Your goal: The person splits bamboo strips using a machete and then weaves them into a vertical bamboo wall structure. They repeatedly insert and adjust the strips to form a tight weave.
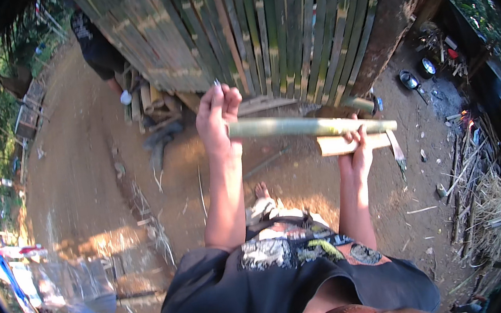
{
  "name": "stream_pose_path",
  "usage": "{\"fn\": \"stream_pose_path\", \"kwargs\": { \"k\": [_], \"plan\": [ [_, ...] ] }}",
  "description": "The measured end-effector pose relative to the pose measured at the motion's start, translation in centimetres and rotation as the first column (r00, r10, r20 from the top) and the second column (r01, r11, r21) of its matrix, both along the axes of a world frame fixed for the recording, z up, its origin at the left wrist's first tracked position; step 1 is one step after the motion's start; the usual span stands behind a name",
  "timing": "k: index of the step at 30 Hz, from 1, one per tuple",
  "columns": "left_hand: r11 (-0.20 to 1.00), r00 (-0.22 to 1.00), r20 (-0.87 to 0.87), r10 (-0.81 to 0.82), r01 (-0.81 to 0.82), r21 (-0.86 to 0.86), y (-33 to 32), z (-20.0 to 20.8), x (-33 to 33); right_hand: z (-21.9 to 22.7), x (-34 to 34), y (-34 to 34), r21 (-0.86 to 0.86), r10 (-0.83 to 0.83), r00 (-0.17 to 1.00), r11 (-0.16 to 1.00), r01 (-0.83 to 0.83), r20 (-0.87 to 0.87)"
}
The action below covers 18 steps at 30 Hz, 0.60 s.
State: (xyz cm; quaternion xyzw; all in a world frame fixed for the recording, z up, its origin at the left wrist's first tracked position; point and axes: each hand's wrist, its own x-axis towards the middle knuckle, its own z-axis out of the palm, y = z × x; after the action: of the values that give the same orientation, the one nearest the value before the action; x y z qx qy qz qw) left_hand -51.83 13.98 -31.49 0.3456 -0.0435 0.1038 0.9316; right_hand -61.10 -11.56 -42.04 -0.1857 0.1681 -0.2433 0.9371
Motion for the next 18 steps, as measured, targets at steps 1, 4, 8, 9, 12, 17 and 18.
{"fn": "stream_pose_path", "kwargs": {
  "k": [1,4,8,9,12,17,18],
  "plan": [
    [0.998,0.999,0.038,-0.005,0.003,0.058,-0.1,0.8,0.1,0.3,-0.2,0.1,0.007,-0.003,1.0,1.0,0.003,0.015],
    [0.974,0.996,0.072,-0.051,0.033,0.226,-1.7,3.5,0.9,-0.1,-1.6,-1.2,0.011,-0.051,0.997,0.999,0.051,0.064],
    [0.922,0.983,0.168,-0.079,0.008,0.388,-2.6,6.1,4.1,0.4,-3.0,-3.1,0.022,-0.184,0.983,0.983,0.184,0.017],
    [0.91,0.979,0.188,-0.082,-0.004,0.415,-2.9,6.7,5.1,0.2,-3.0,-3.9,0.002,-0.206,0.978,0.978,0.206,0.029],
    [0.87,0.959,0.25,-0.133,-0.008,0.493,-4.5,8.8,8.6,-0.5,-3.0,-6.2,-0.071,-0.338,0.941,0.938,0.339,0.025],
    [0.835,0.898,0.337,-0.283,0.057,0.548,-7.9,12.9,15.0,1.8,-2.0,-7.1,-0.135,-0.538,0.841,0.839,0.528,-0.052],
    [0.839,0.867,0.387,-0.312,0.061,0.54,-8.7,14.2,15.6,0.1,-2.3,-8.2,-0.174,-0.516,0.857,0.842,0.511,0.018]
  ]
}}
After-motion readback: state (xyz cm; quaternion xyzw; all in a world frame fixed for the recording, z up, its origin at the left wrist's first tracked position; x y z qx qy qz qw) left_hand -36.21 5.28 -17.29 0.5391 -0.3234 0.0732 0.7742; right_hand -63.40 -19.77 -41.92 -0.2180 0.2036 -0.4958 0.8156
